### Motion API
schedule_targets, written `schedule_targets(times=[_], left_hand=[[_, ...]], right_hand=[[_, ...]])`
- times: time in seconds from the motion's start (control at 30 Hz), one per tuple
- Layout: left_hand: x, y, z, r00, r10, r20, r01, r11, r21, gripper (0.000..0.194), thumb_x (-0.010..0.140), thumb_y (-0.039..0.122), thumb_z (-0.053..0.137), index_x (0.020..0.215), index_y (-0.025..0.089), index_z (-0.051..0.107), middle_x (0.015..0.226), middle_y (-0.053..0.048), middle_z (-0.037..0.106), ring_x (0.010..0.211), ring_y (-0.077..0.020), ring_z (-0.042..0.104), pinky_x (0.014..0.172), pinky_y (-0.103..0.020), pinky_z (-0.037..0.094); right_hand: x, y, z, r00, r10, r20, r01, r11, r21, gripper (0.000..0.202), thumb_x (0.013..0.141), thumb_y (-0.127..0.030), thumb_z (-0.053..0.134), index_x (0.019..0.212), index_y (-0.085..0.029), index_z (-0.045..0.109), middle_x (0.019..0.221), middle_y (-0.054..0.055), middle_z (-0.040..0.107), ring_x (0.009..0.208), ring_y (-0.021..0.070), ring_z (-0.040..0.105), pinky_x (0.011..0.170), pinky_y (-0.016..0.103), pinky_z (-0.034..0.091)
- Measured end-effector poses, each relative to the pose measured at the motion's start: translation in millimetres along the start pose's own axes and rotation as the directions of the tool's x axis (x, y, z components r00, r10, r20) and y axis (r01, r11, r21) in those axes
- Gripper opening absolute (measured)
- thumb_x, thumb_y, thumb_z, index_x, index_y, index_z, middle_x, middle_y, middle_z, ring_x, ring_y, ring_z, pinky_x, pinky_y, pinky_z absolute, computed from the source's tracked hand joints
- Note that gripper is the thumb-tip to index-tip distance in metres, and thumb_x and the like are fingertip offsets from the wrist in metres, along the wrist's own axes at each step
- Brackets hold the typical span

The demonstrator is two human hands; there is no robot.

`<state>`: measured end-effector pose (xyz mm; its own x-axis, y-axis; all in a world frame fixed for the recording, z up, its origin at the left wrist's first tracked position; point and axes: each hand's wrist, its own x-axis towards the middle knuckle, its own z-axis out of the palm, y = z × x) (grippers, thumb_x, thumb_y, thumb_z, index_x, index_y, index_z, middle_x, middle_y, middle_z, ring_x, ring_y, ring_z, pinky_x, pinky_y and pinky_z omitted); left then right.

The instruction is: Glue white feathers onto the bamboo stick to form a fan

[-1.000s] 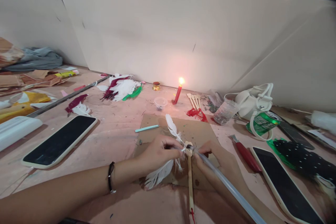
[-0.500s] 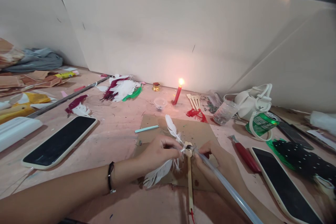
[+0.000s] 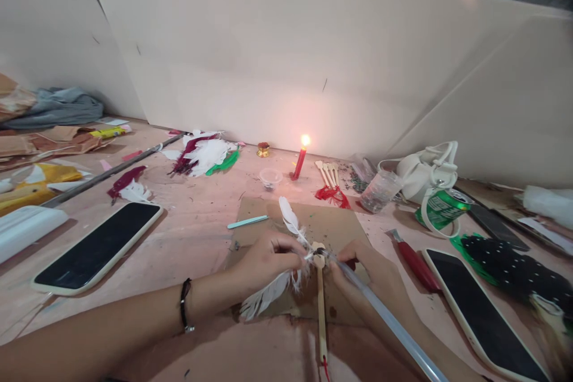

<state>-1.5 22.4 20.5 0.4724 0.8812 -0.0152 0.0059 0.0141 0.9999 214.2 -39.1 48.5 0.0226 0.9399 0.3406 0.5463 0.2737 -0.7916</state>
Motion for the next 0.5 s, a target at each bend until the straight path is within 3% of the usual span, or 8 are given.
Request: schedule_targets(times=[0.17,0.3,0.37,0.5], left_hand=[[0.5,0.5,0.2,1.000,-0.015,-0.008,0.015,1.000,0.004,0.014,0.066,0.033,0.076,0.071,0.019,0.078,0.068,-0.002,0.069,0.067,-0.0173,0.058,0.062,-0.027,0.043],[-0.6,3.6,0.0,1.000,-0.020,-0.010,0.020,1.000,0.006,0.011,0.065,0.029,0.074,0.069,0.019,0.077,0.066,-0.001,0.067,0.067,-0.0167,0.057,0.062,-0.027,0.043],[-0.6,3.8,-0.2,1.000,-0.021,-0.008,0.021,1.000,-0.009,0.010,0.065,0.028,0.074,0.069,0.020,0.077,0.065,0.000,0.066,0.067,-0.0166,0.057,0.061,-0.026,0.042],[0.9,2.3,-1.0,1.000,-0.024,-0.010,0.024,1.000,-0.018,0.011,0.064,0.028,0.073,0.068,0.020,0.078,0.060,0.000,0.063,0.063,-0.0154,0.054,0.059,-0.026,0.040]], right_hand=[[1.6,10.1,0.1,0.999,-0.015,0.029,0.014,1.000,0.025,0.027,0.081,-0.041,0.083,0.070,-0.026,0.065,0.070,0.003,0.066,0.069,0.0203,0.057,0.064,0.033,0.051],[-3.7,12.2,-2.6,0.999,0.007,0.034,-0.009,0.999,0.045,0.027,0.103,-0.046,0.071,0.106,-0.020,0.073,0.106,0.005,0.074,0.088,0.0179,0.068,0.080,0.035,0.061],[-7.1,10.8,-3.8,0.999,0.022,0.032,-0.024,0.998,0.052,0.030,0.107,-0.044,0.067,0.123,-0.020,0.071,0.125,0.008,0.072,0.102,0.0200,0.071,0.089,0.038,0.063],[-10.0,7.4,-3.6,0.999,0.047,0.022,-0.048,0.997,0.059,0.029,0.108,-0.042,0.067,0.127,-0.020,0.071,0.128,0.008,0.072,0.104,0.0208,0.072,0.090,0.039,0.064]])
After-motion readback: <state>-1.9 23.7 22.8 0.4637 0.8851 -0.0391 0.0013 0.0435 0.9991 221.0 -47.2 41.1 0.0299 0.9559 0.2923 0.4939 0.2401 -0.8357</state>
